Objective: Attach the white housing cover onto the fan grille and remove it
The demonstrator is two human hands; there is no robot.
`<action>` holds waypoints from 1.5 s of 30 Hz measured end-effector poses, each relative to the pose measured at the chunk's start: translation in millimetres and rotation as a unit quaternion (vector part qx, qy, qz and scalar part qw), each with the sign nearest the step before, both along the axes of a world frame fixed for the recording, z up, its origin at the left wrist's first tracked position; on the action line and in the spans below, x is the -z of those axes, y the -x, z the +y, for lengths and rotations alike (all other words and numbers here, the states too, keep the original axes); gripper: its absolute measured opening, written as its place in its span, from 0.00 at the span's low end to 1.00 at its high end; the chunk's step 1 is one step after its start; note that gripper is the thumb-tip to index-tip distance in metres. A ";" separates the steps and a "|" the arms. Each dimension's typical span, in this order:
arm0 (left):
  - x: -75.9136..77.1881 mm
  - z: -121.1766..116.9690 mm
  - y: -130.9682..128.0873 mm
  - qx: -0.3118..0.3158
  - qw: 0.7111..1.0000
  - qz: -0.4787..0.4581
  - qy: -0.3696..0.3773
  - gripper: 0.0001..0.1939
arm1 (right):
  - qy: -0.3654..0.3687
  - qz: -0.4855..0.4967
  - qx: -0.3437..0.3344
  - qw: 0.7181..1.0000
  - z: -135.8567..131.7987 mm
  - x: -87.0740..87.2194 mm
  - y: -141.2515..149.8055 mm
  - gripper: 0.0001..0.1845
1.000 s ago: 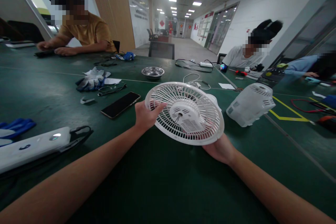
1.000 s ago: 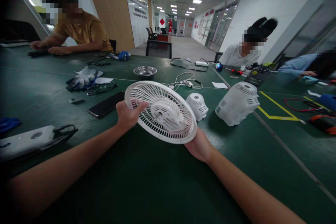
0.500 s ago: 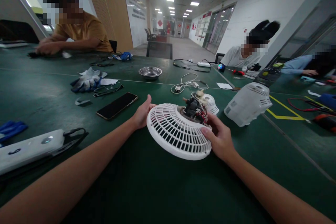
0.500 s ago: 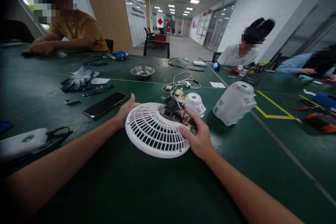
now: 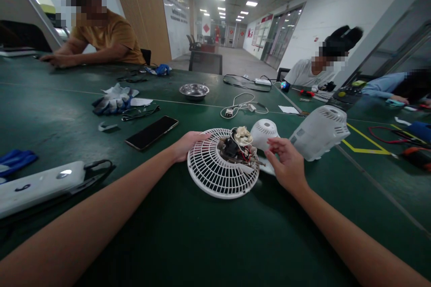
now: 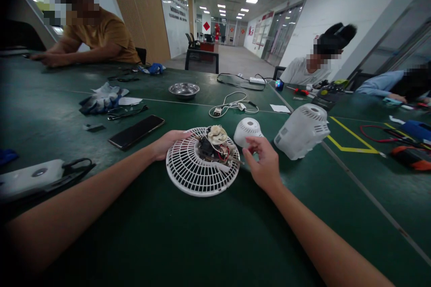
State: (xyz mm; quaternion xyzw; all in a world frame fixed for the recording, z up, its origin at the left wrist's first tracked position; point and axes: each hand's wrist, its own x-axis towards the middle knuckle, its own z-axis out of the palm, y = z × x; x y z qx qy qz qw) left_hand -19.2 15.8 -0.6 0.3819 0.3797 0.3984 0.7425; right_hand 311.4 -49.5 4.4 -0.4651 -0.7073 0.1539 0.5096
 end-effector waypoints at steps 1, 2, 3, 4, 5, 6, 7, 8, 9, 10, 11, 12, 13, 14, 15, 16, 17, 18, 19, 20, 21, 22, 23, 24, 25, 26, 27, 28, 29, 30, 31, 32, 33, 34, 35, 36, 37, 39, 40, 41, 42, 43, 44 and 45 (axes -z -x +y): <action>0.3 0.1 0.1 0.001 1.000 -0.002 -0.003 0.09 | -0.007 0.008 0.022 1.000 3.2 1.4 -4.3 0.15; 0.9 0.3 0.3 0.002 1.000 -0.005 -0.006 0.09 | -0.007 0.012 0.040 0.999 6.0 2.6 -8.0 0.13; 1.7 0.7 0.5 0.005 1.000 -0.008 -0.008 0.09 | -0.003 0.017 0.054 0.998 8.5 3.5 -11.0 0.11; 2.7 1.3 0.7 0.008 1.000 -0.010 -0.011 0.09 | 0.001 0.025 0.065 0.998 10.6 4.2 -13.2 0.10; 3.6 1.9 1.0 0.011 1.000 -0.010 -0.013 0.09 | 0.004 0.031 0.073 0.997 12.4 4.7 -14.7 0.10; 4.3 2.5 1.2 0.013 1.000 -0.010 -0.014 0.09 | 0.003 0.036 0.079 0.996 14.0 5.2 -15.7 0.09; 4.9 3.0 1.4 0.014 1.000 -0.009 -0.013 0.09 | -0.004 0.036 0.083 0.996 15.4 5.7 -16.5 0.09; 5.2 3.5 1.6 0.012 1.000 -0.009 -0.011 0.10 | -0.015 0.033 0.087 0.996 16.9 6.3 -17.1 0.08; 5.3 3.8 1.8 0.010 1.000 -0.009 -0.008 0.10 | -0.028 0.027 0.091 0.995 18.3 7.0 -17.8 0.08; 5.3 4.0 1.9 0.009 1.000 -0.009 -0.005 0.10 | -0.039 0.022 0.095 0.994 19.6 7.8 -18.5 0.08; 5.3 4.1 2.0 0.007 1.000 -0.010 -0.003 0.10 | -0.049 0.017 0.100 0.994 20.8 8.6 -19.3 0.08; 5.3 4.2 2.1 0.005 1.000 -0.011 -0.002 0.10 | -0.056 0.014 0.105 0.993 21.8 9.4 -20.2 0.08; 5.5 4.3 2.2 0.005 1.000 -0.012 -0.003 0.10 | -0.060 0.011 0.110 0.992 22.5 9.9 -21.1 0.08; 5.9 4.5 2.4 0.005 1.000 -0.012 -0.004 0.10 | -0.063 0.008 0.115 0.991 23.0 10.3 -22.0 0.07; 6.3 4.6 2.5 0.007 1.000 -0.013 -0.006 0.10 | -0.066 0.005 0.121 0.990 23.4 10.5 -22.9 0.07; 6.9 4.9 2.7 0.008 1.000 -0.013 -0.008 0.10 | -0.069 0.002 0.127 0.989 23.5 10.4 -23.7 0.07; 7.6 5.1 2.9 0.011 1.000 -0.013 -0.010 0.10 | -0.072 0.000 0.133 0.989 23.7 10.2 -24.4 0.07; 8.2 5.4 3.1 0.015 1.000 -0.014 -0.012 0.10 | -0.074 -0.003 0.140 0.987 23.8 9.8 -25.0 0.07; 8.7 5.6 3.3 0.017 1.000 -0.015 -0.014 0.10 | -0.075 -0.006 0.145 0.986 24.1 9.3 -25.5 0.07; 9.2 5.8 3.5 0.019 1.000 -0.016 -0.015 0.10 | -0.077 -0.008 0.151 0.986 24.5 8.9 -26.0 0.07; 9.4 5.9 3.6 0.020 1.000 -0.016 -0.017 0.10 | -0.077 -0.010 0.155 0.985 25.0 8.6 -26.6 0.07; 9.5 5.9 3.6 0.021 0.999 -0.017 -0.018 0.10 | -0.077 -0.012 0.160 0.984 25.7 8.4 -27.3 0.07; 9.5 5.8 3.5 0.020 0.999 -0.017 -0.019 0.10 | -0.077 -0.015 0.165 0.983 26.6 8.5 -28.1 0.07; 9.4 5.7 3.4 0.018 1.000 -0.016 -0.019 0.10 | -0.077 -0.017 0.169 0.982 27.5 8.8 -29.1 0.08; 9.3 5.6 3.2 0.016 1.000 -0.015 -0.018 0.10 | -0.077 -0.020 0.172 0.982 28.6 9.5 -30.3 0.08; 9.2 5.5 3.1 0.015 1.000 -0.014 -0.017 0.10 | -0.077 -0.022 0.174 0.982 29.8 10.5 -31.5 0.08; 9.1 5.5 3.1 0.014 1.000 -0.014 -0.016 0.10 | -0.076 -0.023 0.173 0.982 30.9 11.8 -32.8 0.09; 9.2 5.6 3.1 0.014 1.000 -0.014 -0.016 0.10 | -0.074 -0.022 0.172 0.982 31.8 13.1 -34.0 0.09; 9.3 5.7 3.2 0.015 1.000 -0.014 -0.016 0.10 | -0.073 -0.020 0.169 0.983 32.6 14.3 -34.9 0.09; 9.4 5.8 3.4 0.017 1.000 -0.015 -0.016 0.10 | -0.070 -0.019 0.167 0.983 33.0 15.2 -35.4 0.09; 9.5 5.9 3.6 0.019 1.000 -0.016 -0.016 0.10 | -0.068 -0.020 0.165 0.984 33.1 15.8 -35.5 0.09; 9.6 6.0 3.8 0.021 1.000 -0.016 -0.016 0.10 | -0.066 -0.022 0.164 0.984 32.9 16.0 -35.2 0.09; 9.6 5.9 3.9 0.022 1.000 -0.015 -0.015 0.10 | -0.064 -0.026 0.164 0.984 32.5 15.6 -34.5 0.09; 9.4 5.8 3.9 0.022 1.000 -0.015 -0.015 0.10 | -0.062 -0.031 0.163 0.984 31.8 14.9 -33.6 0.09; 9.2 5.6 3.7 0.022 1.000 -0.015 -0.016 0.10 | -0.061 -0.035 0.162 0.984 31.2 13.8 -32.7 0.09; 8.9 5.3 3.5 0.020 1.000 -0.015 -0.017 0.10 | -0.062 -0.038 0.161 0.984 30.5 12.6 -31.8 0.09; 8.6 5.0 3.1 0.018 1.000 -0.015 -0.017 0.10 | -0.064 -0.041 0.160 0.984 30.0 11.4 -31.1 0.09; 8.2 4.5 2.4 0.014 1.000 -0.014 -0.016 0.10 | -0.071 -0.044 0.157 0.984 29.5 9.3 -30.5 0.09; 8.1 4.4 2.1 0.014 1.000 -0.014 -0.016 0.10 | -0.076 -0.045 0.156 0.984 29.4 8.6 -30.5 0.09; 8.2 4.3 1.9 0.014 1.000 -0.013 -0.016 0.11 | -0.079 -0.044 0.154 0.984 29.3 8.0 -30.6 0.09; 8.3 4.3 1.9 0.016 1.000 -0.013 -0.016 0.11 | -0.082 -0.043 0.151 0.984 29.2 7.6 -30.7 0.09; 8.5 4.3 1.9 0.017 1.000 -0.012 -0.017 0.11 | -0.084 -0.043 0.149 0.984 29.0 7.4 -30.9 0.09; 8.7 4.3 1.9 0.019 1.000 -0.012 -0.018 0.11 | -0.085 -0.044 0.147 0.985 28.9 7.5 -31.0 0.09; 8.9 4.4 2.0 0.019 1.000 -0.012 -0.019 0.11 | -0.086 -0.048 0.144 0.985 28.9 7.8 -31.3 0.09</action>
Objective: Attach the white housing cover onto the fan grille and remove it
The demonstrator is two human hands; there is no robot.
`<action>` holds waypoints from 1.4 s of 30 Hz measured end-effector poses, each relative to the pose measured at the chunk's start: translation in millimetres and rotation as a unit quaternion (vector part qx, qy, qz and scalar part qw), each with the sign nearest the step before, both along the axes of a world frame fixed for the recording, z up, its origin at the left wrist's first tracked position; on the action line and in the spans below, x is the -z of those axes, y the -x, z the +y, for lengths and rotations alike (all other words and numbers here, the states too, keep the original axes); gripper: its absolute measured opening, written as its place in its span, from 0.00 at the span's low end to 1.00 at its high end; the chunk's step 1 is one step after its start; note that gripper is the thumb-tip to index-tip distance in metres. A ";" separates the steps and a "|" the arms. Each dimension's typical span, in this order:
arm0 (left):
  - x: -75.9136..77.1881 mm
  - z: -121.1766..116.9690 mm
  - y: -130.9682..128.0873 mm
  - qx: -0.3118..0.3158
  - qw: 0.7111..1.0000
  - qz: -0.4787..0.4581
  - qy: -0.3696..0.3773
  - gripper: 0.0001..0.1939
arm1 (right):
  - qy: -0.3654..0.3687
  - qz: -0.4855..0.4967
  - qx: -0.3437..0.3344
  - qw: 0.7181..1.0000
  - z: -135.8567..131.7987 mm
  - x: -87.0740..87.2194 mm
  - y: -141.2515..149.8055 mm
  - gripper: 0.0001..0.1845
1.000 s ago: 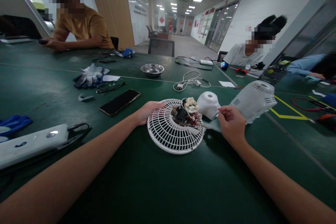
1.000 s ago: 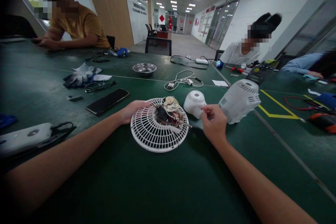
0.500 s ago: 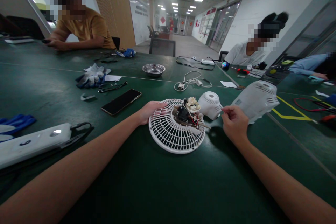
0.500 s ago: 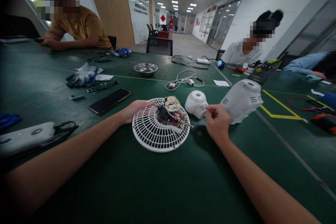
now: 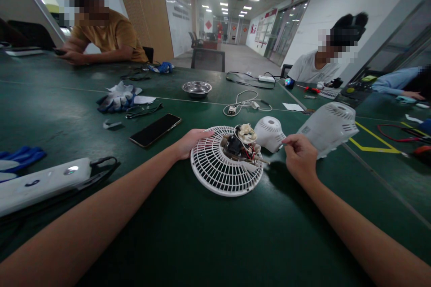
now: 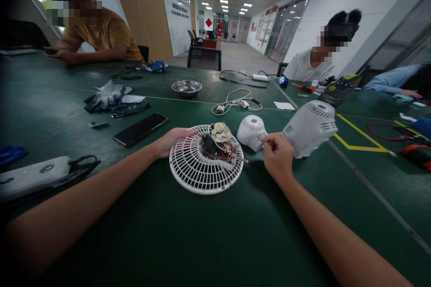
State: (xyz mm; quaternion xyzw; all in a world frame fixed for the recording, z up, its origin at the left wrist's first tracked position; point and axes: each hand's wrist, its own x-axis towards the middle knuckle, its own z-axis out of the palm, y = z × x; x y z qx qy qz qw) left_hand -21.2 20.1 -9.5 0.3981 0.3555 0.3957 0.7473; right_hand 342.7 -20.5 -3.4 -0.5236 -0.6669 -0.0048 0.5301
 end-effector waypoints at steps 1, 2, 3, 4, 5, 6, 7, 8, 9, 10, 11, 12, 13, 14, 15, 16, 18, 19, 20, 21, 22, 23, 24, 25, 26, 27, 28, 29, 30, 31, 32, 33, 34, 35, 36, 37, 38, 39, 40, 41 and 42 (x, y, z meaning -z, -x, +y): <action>0.0 0.0 0.1 -0.002 1.000 0.001 -0.001 0.11 | 0.000 -0.004 -0.001 1.000 0.3 0.6 -0.3 0.09; -0.1 -0.1 0.1 -0.005 1.000 0.001 0.000 0.10 | -0.001 -0.007 0.000 1.000 1.1 1.6 -0.9 0.09; -0.3 -0.3 0.1 -0.009 1.000 0.002 0.001 0.10 | -0.003 -0.008 0.003 1.000 2.6 2.8 -1.6 0.09; -0.6 -0.4 0.1 -0.011 1.000 0.002 0.002 0.10 | -0.010 -0.005 0.011 1.000 4.8 4.2 -2.5 0.10; -1.0 -0.6 0.1 -0.012 1.000 0.003 0.005 0.09 | -0.019 0.001 0.023 1.000 7.7 5.7 -3.4 0.11; -1.3 -0.7 0.1 -0.012 1.000 0.003 0.006 0.09 | -0.028 0.007 0.038 0.999 11.1 7.1 -4.1 0.13; -1.6 -0.9 0.1 -0.009 1.000 0.001 0.007 0.10 | -0.034 0.011 0.050 0.998 14.8 8.2 -4.6 0.17; -1.8 -0.9 0.1 -0.006 1.000 -0.001 0.007 0.10 | -0.031 0.012 0.054 0.998 18.6 9.0 -4.5 0.22; -1.9 -0.9 0.2 -0.004 1.000 -0.003 0.007 0.10 | -0.016 0.008 0.048 0.999 22.0 9.4 -3.9 0.27; -1.9 -0.7 0.2 -0.003 1.000 -0.005 0.006 0.11 | 0.009 -0.001 0.034 0.999 24.9 9.3 -2.7 0.32; -1.8 -0.4 0.3 -0.002 1.000 -0.006 0.005 0.11 | 0.040 -0.015 0.015 0.999 27.1 9.0 -1.2 0.37; -1.5 -0.1 0.2 -0.003 1.000 -0.006 0.005 0.11 | 0.071 -0.030 -0.001 0.997 28.6 8.4 0.5 0.41; -1.3 0.4 0.1 -0.004 1.000 -0.004 0.006 0.11 | 0.098 -0.044 -0.011 0.994 29.5 7.7 2.0 0.45; -1.1 0.8 -0.3 -0.006 1.000 -0.001 0.005 0.11 | 0.118 -0.055 -0.013 0.991 29.8 6.9 3.2 0.47; -1.1 1.0 -0.8 -0.010 1.000 0.003 0.003 0.10 | 0.131 -0.062 -0.007 0.989 29.8 6.2 3.9 0.49; -1.2 1.0 -1.6 -0.017 1.000 0.009 -0.003 0.10 | 0.141 -0.059 0.006 0.988 29.5 5.5 4.3 0.50; -2.5 0.1 -3.8 -0.046 0.998 0.026 -0.024 0.10 | 0.167 -0.017 0.036 0.985 28.1 4.1 5.2 0.50; -3.5 -0.9 -4.9 -0.067 0.996 0.038 -0.038 0.12 | 0.182 0.030 0.043 0.982 26.7 3.0 6.5 0.49; -4.8 -2.2 -5.9 -0.089 0.993 0.051 -0.054 0.15 | 0.197 0.093 0.032 0.975 24.5 1.5 8.7 0.46; -6.3 -3.8 -6.6 -0.106 0.990 0.066 -0.070 0.17 | 0.210 0.162 0.002 0.964 21.4 -0.5 12.2 0.41; -8.0 -5.4 -7.0 -0.115 0.986 0.083 -0.089 0.20 | 0.218 0.229 -0.042 0.948 17.2 -3.2 17.0 0.36; -9.6 -7.1 -6.9 -0.114 0.982 0.102 -0.112 0.22 | 0.223 0.282 -0.096 0.928 12.0 -6.4 22.8 0.31; -11.2 -8.6 -6.5 -0.105 0.977 0.121 -0.139 0.23 | 0.224 0.312 -0.145 0.912 6.0 -10.0 29.5 0.28; -12.6 -10.0 -5.6 -0.094 0.971 0.141 -0.168 0.23 | 0.226 0.319 -0.177 0.903 -0.4 -13.9 36.7 0.27; -13.7 -11.1 -4.6 -0.086 0.964 0.160 -0.196 0.23 | 0.223 0.311 -0.196 0.903 -7.0 -17.7 43.9 0.27; -14.6 -11.9 -3.4 -0.080 0.956 0.177 -0.221 0.23 | 0.210 0.299 -0.201 0.909 -13.4 -21.1 50.9 0.27; -15.2 -12.3 -2.2 -0.076 0.949 0.189 -0.242 0.23 | 0.196 0.281 -0.200 0.918 -19.3 -24.0 57.2 0.28; -15.6 -12.5 -1.1 -0.073 0.943 0.198 -0.258 0.23 | 0.183 0.260 -0.199 0.927 -24.7 -26.2 62.7 0.29; -15.7 -12.4 -0.3 -0.070 0.938 0.205 -0.271 0.23 | 0.175 0.237 -0.200 0.935 -29.7 -28.0 67.3 0.32; -15.9 -12.1 0.3 -0.065 0.934 0.211 -0.282 0.24 | 0.171 0.213 -0.204 0.940 -34.3 -29.4 70.8 0.35; -16.3 -11.8 0.4 -0.061 0.930 0.217 -0.292 0.23 | 0.169 0.188 -0.211 0.944 -38.4 -30.5 73.2 0.37; -17.1 -11.6 0.2 -0.060 0.926 0.225 -0.298 0.23 | 0.168 0.158 -0.219 0.948 -42.2 -31.6 74.8 0.39; -18.6 -11.8 -0.5 -0.063 0.923 0.233 -0.301 0.21 | 0.164 0.123 -0.224 0.953 -45.6 -32.6 75.5 0.41; -21.0 -12.6 -1.6 -0.069 0.918 0.241 -0.306 0.20 | 0.156 0.086 -0.223 0.958 -48.4 -33.6 75.6 0.42; -24.4 -14.2 -3.1 -0.077 0.913 0.248 -0.313 0.18 | 0.145 0.051 -0.219 0.963 -50.5 -34.4 75.0 0.43; -28.6 -16.7 -5.1 -0.086 0.907 0.253 -0.325 0.17 | 0.137 0.022 -0.215 0.967 -51.8 -34.9 74.1 0.44; -33.6 -19.9 -7.6 -0.098 0.896 0.259 -0.347 0.16 | 0.132 0.002 -0.212 0.968 -52.4 -35.1 72.8 0.44; -39.0 -23.9 -10.4 -0.104 0.890 0.255 -0.364 0.16 | 0.129 -0.006 -0.209 0.969 -52.3 -34.9 71.4 0.44; -44.5 -28.3 -13.5 -0.091 0.895 0.234 -0.369 0.16 | 0.130 -0.007 -0.208 0.969 -51.8 -34.4 69.9 0.43; -49.7 -32.8 -16.8 -0.060 0.906 0.204 -0.365 0.17 | 0.132 -0.006 -0.207 0.969 -51.0 -33.8 68.4 0.44; -54.3 -37.2 -19.9 -0.023 0.913 0.184 -0.364 0.20 | 0.134 -0.008 -0.205 0.969 -50.2 -33.4 67.0 0.44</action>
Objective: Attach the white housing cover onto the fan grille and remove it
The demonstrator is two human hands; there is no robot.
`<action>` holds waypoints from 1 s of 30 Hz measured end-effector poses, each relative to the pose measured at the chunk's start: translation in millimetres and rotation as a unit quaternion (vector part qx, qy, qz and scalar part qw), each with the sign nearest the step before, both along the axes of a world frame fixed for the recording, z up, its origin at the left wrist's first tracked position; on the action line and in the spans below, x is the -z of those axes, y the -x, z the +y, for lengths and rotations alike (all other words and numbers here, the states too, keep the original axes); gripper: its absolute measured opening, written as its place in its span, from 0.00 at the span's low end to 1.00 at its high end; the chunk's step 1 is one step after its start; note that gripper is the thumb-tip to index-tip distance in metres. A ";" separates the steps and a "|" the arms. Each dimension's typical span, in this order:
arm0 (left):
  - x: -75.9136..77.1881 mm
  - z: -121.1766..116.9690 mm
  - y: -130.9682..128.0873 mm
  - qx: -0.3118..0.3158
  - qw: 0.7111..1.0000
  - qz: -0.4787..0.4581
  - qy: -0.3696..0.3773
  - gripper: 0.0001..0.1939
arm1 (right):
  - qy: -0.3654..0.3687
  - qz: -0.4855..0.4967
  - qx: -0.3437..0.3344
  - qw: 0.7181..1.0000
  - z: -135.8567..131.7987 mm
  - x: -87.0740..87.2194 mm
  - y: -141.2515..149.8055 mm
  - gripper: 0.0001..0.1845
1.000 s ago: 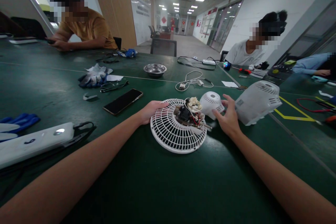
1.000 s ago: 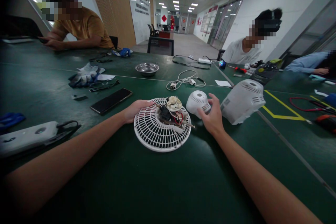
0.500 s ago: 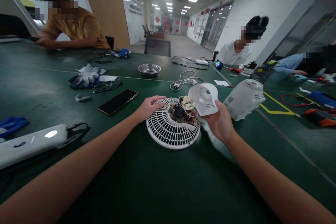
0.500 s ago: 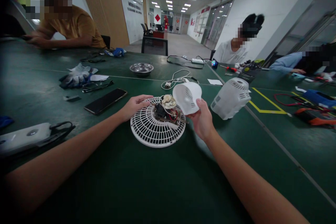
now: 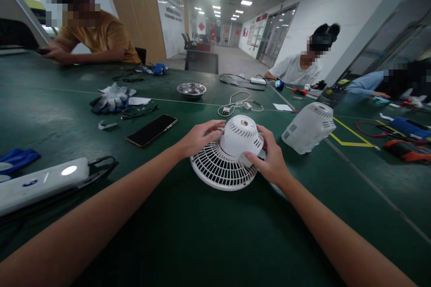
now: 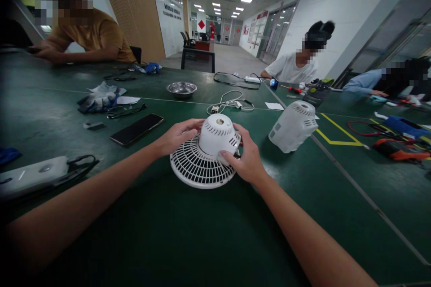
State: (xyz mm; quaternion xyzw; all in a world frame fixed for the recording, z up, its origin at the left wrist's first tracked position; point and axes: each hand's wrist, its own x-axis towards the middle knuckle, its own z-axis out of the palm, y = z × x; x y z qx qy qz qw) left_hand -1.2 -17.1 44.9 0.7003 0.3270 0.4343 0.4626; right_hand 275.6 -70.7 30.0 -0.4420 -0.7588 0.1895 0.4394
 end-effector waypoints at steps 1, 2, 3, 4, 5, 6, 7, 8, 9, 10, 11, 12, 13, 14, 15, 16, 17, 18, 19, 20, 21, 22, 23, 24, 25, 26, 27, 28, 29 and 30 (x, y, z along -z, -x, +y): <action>-3.9 -3.8 -2.9 0.033 0.999 0.015 0.000 0.26 | -0.002 -0.007 0.002 1.000 0.6 0.1 -1.3 0.44; -6.8 -6.9 -5.2 0.044 0.998 0.034 -0.012 0.32 | -0.008 -0.017 0.003 1.000 0.8 -0.2 -2.5 0.44; -9.0 -9.0 -6.9 0.041 0.997 0.054 -0.032 0.35 | -0.015 -0.031 0.002 0.999 0.6 -1.0 -3.6 0.44; -10.4 -10.3 -7.8 0.038 0.995 0.077 -0.053 0.37 | -0.023 -0.045 -0.002 0.999 0.1 -2.3 -4.5 0.44; -11.3 -10.8 -8.0 0.033 0.992 0.097 -0.074 0.37 | -0.029 -0.058 -0.008 0.998 -0.8 -3.8 -5.3 0.44; -12.0 -10.8 -7.7 0.033 0.989 0.115 -0.091 0.37 | -0.033 -0.068 -0.015 0.997 -1.8 -5.3 -5.9 0.44; -12.5 -10.4 -6.9 0.037 0.986 0.128 -0.102 0.35 | -0.035 -0.075 -0.024 0.996 -2.7 -6.7 -6.4 0.44; -13.0 -10.0 -6.0 0.043 0.983 0.139 -0.109 0.33 | -0.035 -0.081 -0.032 0.996 -3.5 -7.8 -6.8 0.44; -13.4 -9.6 -5.1 0.049 0.982 0.147 -0.112 0.32 | -0.034 -0.087 -0.041 0.995 -4.0 -8.5 -7.1 0.44; -13.9 -9.3 -4.4 0.054 0.981 0.152 -0.111 0.30 | -0.032 -0.091 -0.048 0.994 -4.2 -8.7 -7.3 0.44; -14.2 -9.2 -3.9 0.057 0.981 0.151 -0.104 0.29 | -0.028 -0.094 -0.053 0.994 -4.1 -8.7 -7.4 0.44; -14.3 -9.2 -3.7 0.058 0.984 0.143 -0.091 0.27 | -0.023 -0.096 -0.057 0.993 -3.6 -8.4 -7.4 0.44; -14.0 -9.3 -3.8 0.058 0.987 0.128 -0.074 0.26 | -0.016 -0.096 -0.059 0.993 -2.9 -8.0 -7.4 0.44; -13.5 -9.3 -3.9 0.057 0.991 0.109 -0.052 0.25 | -0.007 -0.095 -0.060 0.994 -2.1 -7.6 -7.3 0.44; -12.7 -9.3 -4.1 0.056 0.994 0.091 -0.030 0.25 | 0.000 -0.092 -0.060 0.994 -1.3 -7.3 -7.0 0.45; -11.8 -9.2 -4.3 0.056 0.995 0.077 -0.012 0.25 | 0.006 -0.090 -0.059 0.994 -0.5 -7.2 -6.6 0.45; -10.8 -9.1 -4.4 0.055 0.996 0.071 -0.002 0.25 | 0.010 -0.087 -0.060 0.994 0.0 -7.2 -6.2 0.46; -9.8 -9.0 -4.5 0.055 0.996 0.072 0.001 0.25 | 0.012 -0.084 -0.060 0.995 0.3 -7.3 -5.6 0.46; -9.0 -8.9 -4.4 0.055 0.995 0.077 -0.004 0.26 | 0.012 -0.083 -0.059 0.995 0.3 -7.6 -5.1 0.48; -8.4 -8.9 -4.4 0.056 0.995 0.084 -0.014 0.27 | 0.011 -0.083 -0.058 0.995 0.1 -7.9 -4.6 0.49; -8.2 -9.0 -4.3 0.055 0.994 0.093 -0.028 0.27 | 0.008 -0.086 -0.056 0.995 -0.2 -8.2 -4.3 0.50; -8.2 -9.3 -4.3 0.055 0.992 0.102 -0.044 0.27 | 0.003 -0.090 -0.053 0.994 -0.6 -8.4 -4.1 0.51; -8.5 -9.7 -4.2 0.054 0.991 0.111 -0.060 0.27 | -0.002 -0.096 -0.050 0.994 -1.1 -8.4 -4.1 0.51; -9.1 -10.2 -4.2 0.054 0.988 0.121 -0.075 0.27 | -0.009 -0.101 -0.048 0.994 -1.4 -8.1 -4.1 0.52; -9.8 -10.7 -4.2 0.054 0.986 0.132 -0.088 0.27 | -0.016 -0.106 -0.045 0.993 -1.6 -7.7 -4.2 0.52; -10.4 -11.0 -4.1 0.055 0.983 0.143 -0.100 0.27 | -0.023 -0.111 -0.042 0.993 -1.6 -6.9 -4.1 0.52; -11.0 -11.0 -4.0 0.055 0.981 0.150 -0.109 0.27 | -0.028 -0.116 -0.037 0.992 -1.7 -6.0 -3.8 0.53; -11.3 -10.8 -3.7 0.057 0.980 0.153 -0.115 0.27 | -0.034 -0.120 -0.032 0.992 -1.7 -5.0 -3.0 0.53; -11.3 -10.2 -3.4 0.059 0.979 0.153 -0.119 0.28 | -0.040 -0.126 -0.026 0.991 -1.8 -3.9 -1.8 0.53; -10.9 -9.3 -3.0 0.061 0.979 0.150 -0.121 0.28 | -0.048 -0.131 -0.020 0.990 -2.0 -2.9 -0.2 0.54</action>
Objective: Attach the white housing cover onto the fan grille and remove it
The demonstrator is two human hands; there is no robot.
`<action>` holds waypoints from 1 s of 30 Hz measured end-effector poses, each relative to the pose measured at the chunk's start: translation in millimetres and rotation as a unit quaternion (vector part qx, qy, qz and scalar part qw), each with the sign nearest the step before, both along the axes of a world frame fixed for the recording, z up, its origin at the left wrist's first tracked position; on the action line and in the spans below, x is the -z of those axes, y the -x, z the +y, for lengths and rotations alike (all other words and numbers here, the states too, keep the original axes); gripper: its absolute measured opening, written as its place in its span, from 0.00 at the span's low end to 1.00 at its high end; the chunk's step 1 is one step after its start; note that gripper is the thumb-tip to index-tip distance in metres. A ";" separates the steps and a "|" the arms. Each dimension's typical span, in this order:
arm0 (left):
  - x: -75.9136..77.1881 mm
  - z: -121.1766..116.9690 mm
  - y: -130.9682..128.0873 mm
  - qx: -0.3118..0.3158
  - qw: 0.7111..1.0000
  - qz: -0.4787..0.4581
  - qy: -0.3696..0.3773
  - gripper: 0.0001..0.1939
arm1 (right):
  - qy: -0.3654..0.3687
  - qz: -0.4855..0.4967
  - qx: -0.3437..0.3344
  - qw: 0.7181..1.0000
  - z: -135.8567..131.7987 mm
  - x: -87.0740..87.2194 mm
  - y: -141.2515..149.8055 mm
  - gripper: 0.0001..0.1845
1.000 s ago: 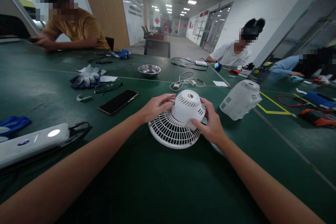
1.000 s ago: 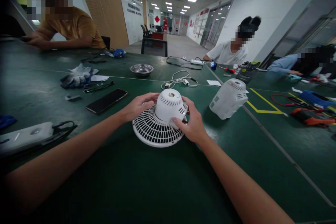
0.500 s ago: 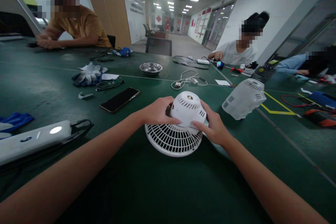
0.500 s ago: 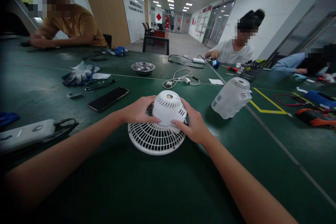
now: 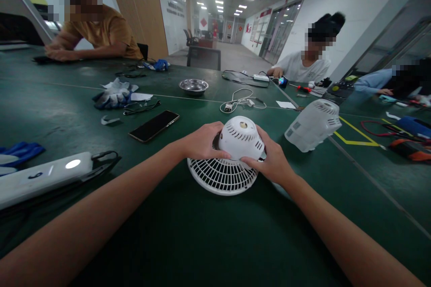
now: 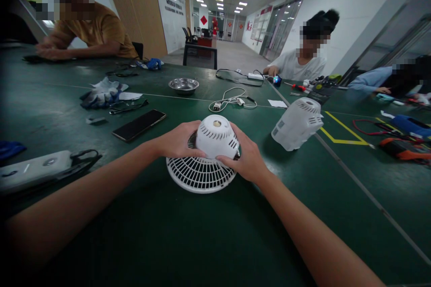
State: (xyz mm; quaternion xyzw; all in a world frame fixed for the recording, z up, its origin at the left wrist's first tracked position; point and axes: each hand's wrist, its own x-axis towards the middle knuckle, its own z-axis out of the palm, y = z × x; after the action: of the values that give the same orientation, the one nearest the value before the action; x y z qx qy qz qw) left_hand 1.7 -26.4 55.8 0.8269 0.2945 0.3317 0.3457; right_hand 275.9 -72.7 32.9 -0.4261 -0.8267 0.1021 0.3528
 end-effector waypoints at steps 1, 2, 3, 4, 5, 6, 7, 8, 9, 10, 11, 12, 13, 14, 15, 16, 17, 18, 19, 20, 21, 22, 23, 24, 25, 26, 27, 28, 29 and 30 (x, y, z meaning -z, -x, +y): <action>0.6 1.0 0.5 0.002 1.000 -0.002 -0.002 0.29 | -0.009 -0.004 0.005 1.000 -0.3 0.9 1.9 0.55; 1.3 1.9 1.0 0.003 1.000 -0.003 -0.006 0.30 | -0.018 -0.006 0.011 1.000 -0.8 1.4 3.8 0.56; 2.0 2.7 1.5 0.000 1.000 -0.004 -0.013 0.31 | -0.025 -0.007 0.016 1.000 -1.2 1.7 5.5 0.58; 2.5 3.0 1.9 -0.004 1.000 -0.008 -0.021 0.32 | -0.029 -0.007 0.020 0.999 -1.7 1.6 6.8 0.59; 2.7 3.0 2.4 -0.008 0.999 -0.014 -0.028 0.33 | -0.031 -0.008 0.021 0.999 -2.0 1.1 7.3 0.59; 2.6 2.5 2.8 -0.010 0.999 -0.024 -0.030 0.35 | -0.031 -0.010 0.018 0.999 -2.2 0.4 7.0 0.59; 2.3 1.8 3.1 -0.007 0.999 -0.036 -0.027 0.37 | -0.032 -0.014 0.009 0.999 -2.1 -0.5 5.9 0.59; 2.1 1.0 3.3 0.001 0.999 -0.045 -0.021 0.40 | -0.031 -0.019 -0.002 0.999 -1.9 -1.3 4.0 0.59; 2.2 0.5 3.1 0.013 0.999 -0.050 -0.014 0.43 | -0.027 -0.024 -0.016 0.999 -1.5 -1.9 1.4 0.58; 2.9 0.2 2.6 0.028 0.998 -0.050 -0.010 0.48 | -0.019 -0.027 -0.031 0.999 -0.9 -2.2 -1.5 0.57; 4.4 0.3 1.4 0.042 0.998 -0.047 -0.012 0.54 | -0.007 -0.026 -0.047 0.999 -0.3 -2.1 -4.5 0.56; 6.8 0.7 -0.6 0.054 0.998 -0.040 -0.020 0.61 | 0.007 -0.022 -0.062 0.998 0.4 -1.6 -7.5 0.54; 9.9 1.1 -3.3 0.061 0.997 -0.031 -0.034 0.68 | 0.021 -0.018 -0.076 0.997 1.2 -0.8 -10.2 0.53; 13.5 1.0 -6.8 0.060 0.997 -0.020 -0.052 0.74 | 0.029 -0.013 -0.088 0.996 2.0 0.1 -12.6 0.52; 17.1 0.4 -10.8 0.048 0.996 -0.009 -0.071 0.78 | 0.030 -0.008 -0.095 0.995 2.8 1.1 -14.7 0.51; 20.3 -1.1 -15.0 0.028 0.996 -0.001 -0.090 0.80 | 0.026 -0.005 -0.097 0.995 3.6 2.0 -16.4 0.49; 22.7 -3.5 -19.1 0.006 0.994 0.005 -0.105 0.81 | 0.019 -0.005 -0.095 0.995 4.3 2.6 -17.8 0.48; 24.2 -6.4 -22.7 -0.013 0.993 0.011 -0.116 0.80 | 0.012 -0.004 -0.093 0.996 4.7 3.0 -18.7 0.47; 24.7 -9.5 -25.4 -0.026 0.992 0.015 -0.123 0.79 | 0.009 -0.002 -0.091 0.996 4.8 3.2 -19.1 0.46; 24.2 -12.3 -27.1 -0.030 0.991 0.019 -0.127 0.77 | 0.011 0.002 -0.090 0.996 4.5 3.1 -18.9 0.46; 23.2 -14.4 -27.5 -0.027 0.991 0.022 -0.127 0.75 | 0.018 0.009 -0.091 0.996 3.6 2.9 -18.1 0.46; 21.9 -15.5 -26.6 -0.020 0.992 0.025 -0.124 0.74 | 0.029 0.017 -0.094 0.995 2.2 2.7 -16.6 0.47; 20.6 -15.3 -24.8 -0.007 0.993 0.027 -0.119 0.73 | 0.044 0.025 -0.099 0.994 0.4 2.5 -14.5 0.49; 19.6 -13.9 -22.2 0.009 0.993 0.028 -0.113 0.73 | 0.061 0.031 -0.102 0.992 -1.6 2.3 -11.9 0.50; 19.0 -11.7 -19.3 0.025 0.993 0.029 -0.110 0.73 | 0.078 0.035 -0.105 0.991 -3.6 2.2 -9.1 0.51; 18.8 -8.9 -16.5 0.044 0.993 0.030 -0.109 0.73 | 0.093 0.039 -0.105 0.989 -5.3 2.1 -6.3 0.52; 19.0 -6.2 -14.2 0.056 0.992 0.029 -0.111 0.73 | 0.107 0.044 -0.104 0.988 -6.7 2.1 -3.8 0.53; 19.5 -3.8 -12.6 0.063 0.991 0.026 -0.115 0.72 | 0.117 0.049 -0.103 0.987 -7.5 2.0 -1.8 0.53; 19.9 -2.2 -11.8 0.064 0.991 0.023 -0.119 0.72 | 0.125 0.056 -0.102 0.985 -7.8 2.0 -0.5 0.54; 20.3 -1.5 -11.8 0.059 0.990 0.019 -0.125 0.71 | 0.131 0.062 -0.102 0.984 -7.6 1.9 0.3 0.54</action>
State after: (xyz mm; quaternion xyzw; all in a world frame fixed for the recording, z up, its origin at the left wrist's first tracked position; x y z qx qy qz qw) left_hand 13.5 -27.9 35.5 0.8857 0.2077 0.3290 0.2533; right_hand 275.6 -80.3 30.9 -0.3749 -0.8218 0.2709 0.3328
